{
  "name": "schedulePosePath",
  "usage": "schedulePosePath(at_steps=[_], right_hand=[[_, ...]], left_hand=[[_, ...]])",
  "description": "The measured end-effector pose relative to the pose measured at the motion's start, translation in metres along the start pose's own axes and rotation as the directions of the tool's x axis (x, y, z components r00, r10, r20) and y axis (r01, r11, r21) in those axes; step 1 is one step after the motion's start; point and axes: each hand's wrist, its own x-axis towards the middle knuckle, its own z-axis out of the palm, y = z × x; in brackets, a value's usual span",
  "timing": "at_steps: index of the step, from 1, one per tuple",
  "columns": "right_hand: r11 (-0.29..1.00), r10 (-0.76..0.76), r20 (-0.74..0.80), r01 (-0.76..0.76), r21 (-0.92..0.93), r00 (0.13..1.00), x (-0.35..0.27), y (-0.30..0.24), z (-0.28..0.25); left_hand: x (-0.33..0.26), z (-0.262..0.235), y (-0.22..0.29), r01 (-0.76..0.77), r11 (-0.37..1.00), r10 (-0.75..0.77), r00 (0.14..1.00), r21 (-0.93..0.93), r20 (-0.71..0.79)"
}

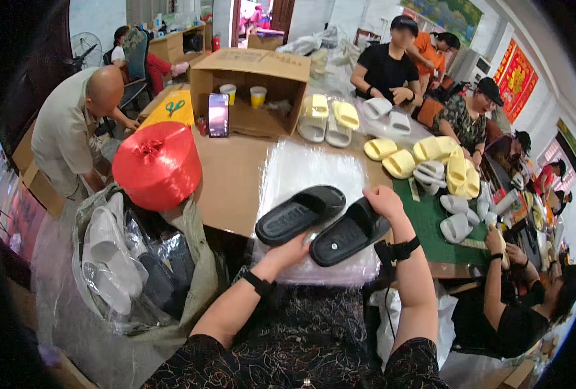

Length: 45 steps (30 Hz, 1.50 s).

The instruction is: Packaging finished sandals into plastic bags and moving bags to a sorting area.

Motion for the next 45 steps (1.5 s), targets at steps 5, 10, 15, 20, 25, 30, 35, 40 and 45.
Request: schedulePosePath(at_steps=[5, 10, 15, 20, 25, 30, 35, 40, 45], right_hand=[[0.998, 0.02, 0.009, -0.02, 0.063, 1.0, -0.008, 0.016, 0.023], [0.936, -0.283, -0.42, 0.344, 0.075, 0.862, -0.046, 0.005, 0.036], [0.941, -0.326, -0.108, 0.334, 0.059, 0.939, -0.113, -0.056, 0.032], [0.951, -0.3, -0.258, 0.268, -0.152, 0.918, -0.088, -0.06, 0.087], [0.973, -0.204, -0.319, 0.156, -0.17, 0.926, -0.066, -0.056, 0.095], [0.967, -0.252, -0.393, 0.24, -0.081, 0.884, -0.042, -0.028, 0.086], [0.975, -0.19, -0.488, 0.22, 0.006, 0.852, 0.009, 0.03, 0.073], [0.945, -0.279, -0.484, 0.326, 0.013, 0.829, -0.007, 0.021, 0.055], [0.885, -0.278, -0.397, 0.394, 0.249, 0.875, -0.04, -0.013, 0.058]], left_hand=[[0.008, -0.011, 0.025, -0.155, 0.98, 0.162, 0.986, 0.121, -0.049], [0.01, -0.004, 0.014, -0.124, 0.988, 0.134, 0.984, 0.09, -0.121], [0.001, 0.002, -0.002, -0.001, 0.996, 0.003, 1.0, 0.085, -0.023], [0.007, 0.007, -0.006, -0.12, 0.984, 0.127, 0.991, 0.132, -0.047], [-0.007, -0.017, 0.036, 0.046, 0.986, -0.042, 0.999, 0.16, -0.031], [-0.004, -0.015, 0.027, -0.133, 0.918, 0.253, 0.922, 0.375, -0.292], [-0.002, -0.01, 0.024, -0.098, 0.818, 0.276, 0.931, 0.567, -0.237], [-0.004, -0.014, 0.026, -0.077, 0.81, 0.245, 0.945, 0.582, -0.216], [-0.003, -0.014, 0.028, -0.066, 0.811, 0.247, 0.939, 0.581, -0.239]])
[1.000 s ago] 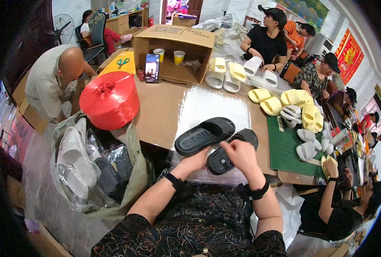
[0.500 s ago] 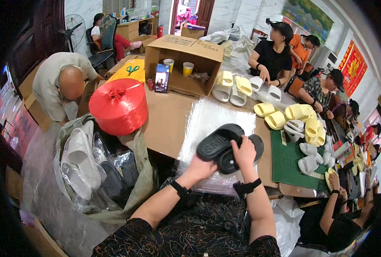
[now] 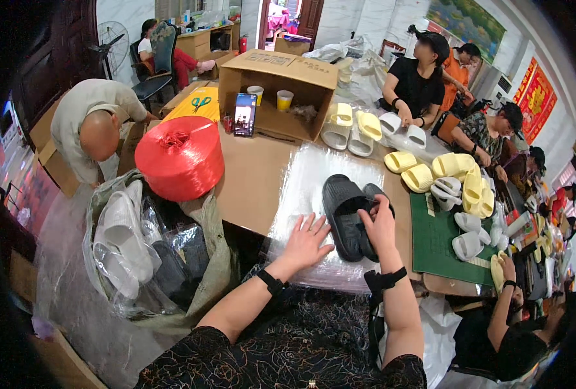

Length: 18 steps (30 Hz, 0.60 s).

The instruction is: Packaging finished sandals into plastic bags and moving bags to a sorting area.

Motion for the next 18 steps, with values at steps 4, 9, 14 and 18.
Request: schedulePosePath(at_steps=[4, 9, 14, 18], right_hand=[[0.979, 0.137, 0.028, -0.131, -0.154, 0.99, -0.009, 0.008, 0.004], [0.937, -0.055, 0.083, 0.08, -0.339, 0.995, -0.006, 0.027, 0.005], [0.966, -0.038, 0.131, 0.069, -0.248, 0.991, 0.018, 0.057, 0.0], [0.988, -0.058, 0.306, 0.099, -0.12, 0.95, 0.02, 0.067, 0.009]], left_hand=[[-0.002, -0.002, 0.001, -0.015, 1.0, 0.015, 1.0, -0.003, -0.006], [-0.001, 0.0, 0.002, -0.028, 1.0, 0.029, 1.0, 0.003, -0.001], [-0.002, -0.001, 0.002, -0.018, 1.0, 0.017, 0.998, 0.02, 0.066], [0.0, -0.006, 0.005, 0.0, 1.0, -0.002, 0.996, 0.024, 0.084]])
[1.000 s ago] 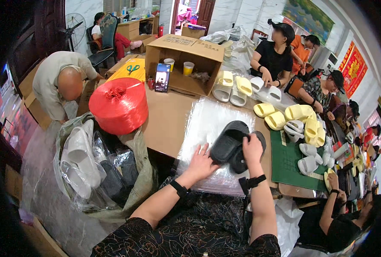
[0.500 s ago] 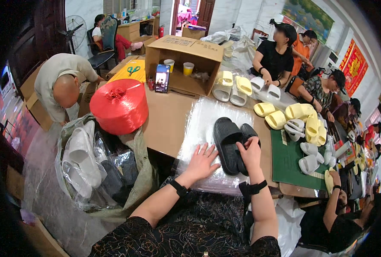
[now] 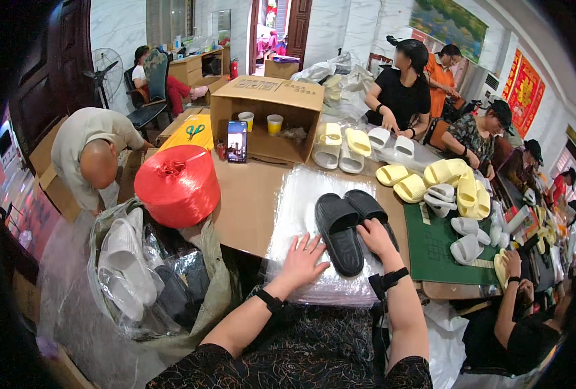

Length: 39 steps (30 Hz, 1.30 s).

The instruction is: Packaging finished sandals into plastic bags and moving bags to a sorting area.

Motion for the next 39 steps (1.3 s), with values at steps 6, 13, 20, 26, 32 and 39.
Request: schedulePosePath(at_steps=[6, 13, 20, 26, 32, 39], right_hand=[[0.953, 0.103, -0.179, -0.149, -0.265, 0.979, 0.001, -0.032, 0.018], [0.953, 0.209, -0.273, -0.258, -0.158, 0.939, 0.006, 0.0, 0.016], [0.968, 0.232, -0.464, -0.251, 0.022, 0.855, -0.045, 0.01, -0.025], [0.965, 0.251, -0.514, -0.169, 0.201, 0.821, -0.111, -0.039, -0.047], [0.935, 0.247, -0.495, -0.07, 0.349, 0.833, -0.15, -0.059, -0.05], [0.96, 0.231, -0.458, -0.125, 0.25, 0.859, -0.166, -0.061, -0.037]], left_hand=[[0.0, 0.001, -0.002, 0.0, 1.0, 0.0, 1.0, 0.015, 0.0], [0.005, 0.002, -0.003, 0.017, 1.0, -0.018, 0.991, 0.014, 0.131], [0.015, -0.021, -0.013, 0.04, 0.999, -0.031, 0.954, -0.022, 0.299], [0.035, -0.01, -0.035, 0.0, 1.0, 0.0, 1.0, -0.002, -0.008], [0.014, -0.041, -0.01, -0.055, 0.959, 0.098, 0.985, -0.278, 0.144], [-0.012, -0.025, -0.01, -0.145, 0.987, 0.157, 0.965, -0.071, 0.211]])
